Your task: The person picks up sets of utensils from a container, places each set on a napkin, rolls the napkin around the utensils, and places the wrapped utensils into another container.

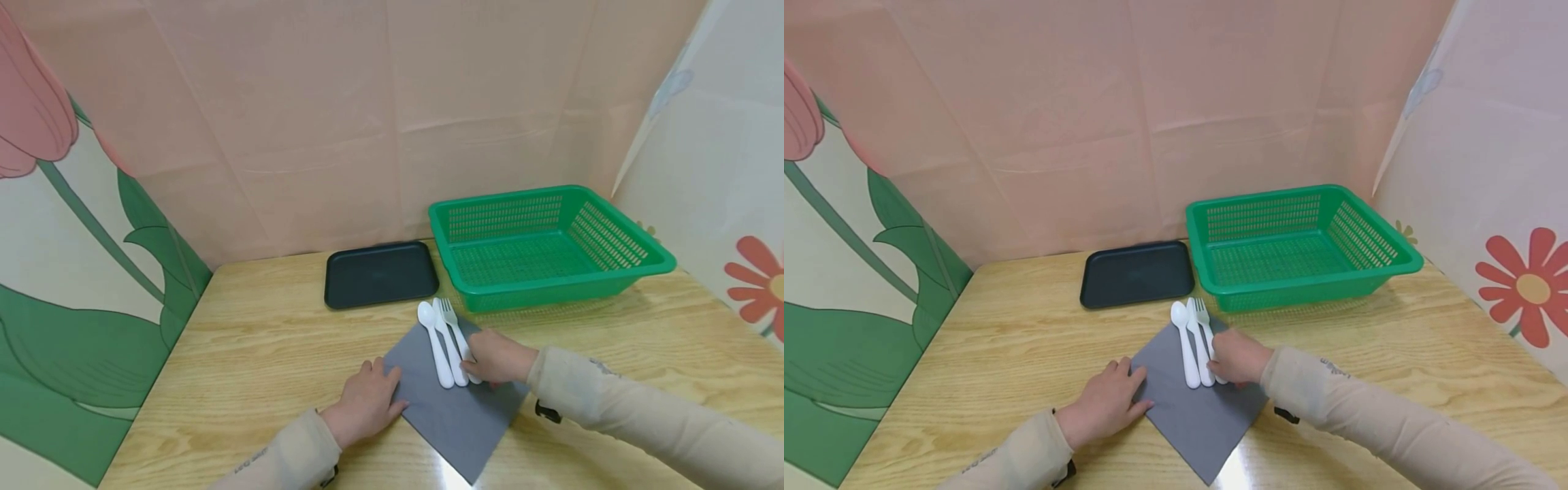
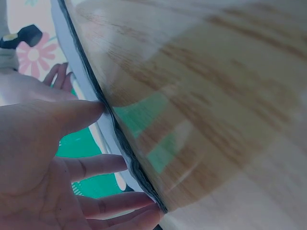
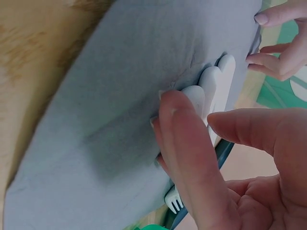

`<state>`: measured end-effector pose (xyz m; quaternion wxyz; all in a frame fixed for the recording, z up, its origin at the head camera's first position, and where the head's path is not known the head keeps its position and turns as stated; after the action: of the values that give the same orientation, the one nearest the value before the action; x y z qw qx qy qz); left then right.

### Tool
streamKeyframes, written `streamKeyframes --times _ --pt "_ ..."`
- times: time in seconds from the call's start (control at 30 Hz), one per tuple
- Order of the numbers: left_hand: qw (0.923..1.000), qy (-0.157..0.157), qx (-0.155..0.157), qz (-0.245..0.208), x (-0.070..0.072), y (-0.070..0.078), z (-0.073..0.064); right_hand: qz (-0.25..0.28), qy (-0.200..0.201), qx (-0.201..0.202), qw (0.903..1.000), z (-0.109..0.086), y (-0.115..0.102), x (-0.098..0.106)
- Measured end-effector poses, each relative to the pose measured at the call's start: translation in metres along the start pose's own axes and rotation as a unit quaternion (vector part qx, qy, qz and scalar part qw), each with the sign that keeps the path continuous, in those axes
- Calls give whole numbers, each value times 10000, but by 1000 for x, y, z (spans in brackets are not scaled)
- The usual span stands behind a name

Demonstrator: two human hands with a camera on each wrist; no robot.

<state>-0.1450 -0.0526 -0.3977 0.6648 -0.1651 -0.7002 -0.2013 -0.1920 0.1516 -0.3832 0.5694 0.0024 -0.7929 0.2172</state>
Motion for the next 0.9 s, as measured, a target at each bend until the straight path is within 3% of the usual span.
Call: streamKeyframes --times 0.43,0.73,0.9 --pt "9998 -177 4 -1 3 0 1 -5 55 84 9999 -4 1 4" --pt "9993 -354 -44 -126 10 -3 1 -120 615 922 9938 -15 7 16" --pt "9994 -197 -232 -187 12 -4 2 -198 913 1517 9840 -23 14 18"
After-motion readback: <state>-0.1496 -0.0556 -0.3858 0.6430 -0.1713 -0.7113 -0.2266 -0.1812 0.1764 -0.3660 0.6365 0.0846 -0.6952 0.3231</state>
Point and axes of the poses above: each hand's wrist, its own z-axis towards the middle knuckle, its own x-axis out of the back of the hand, y = z × x, the point moved 3 cm from there along z, towards the middle knuckle, and after that the axes turned 2 degrees about y, right-handed, at the moved point
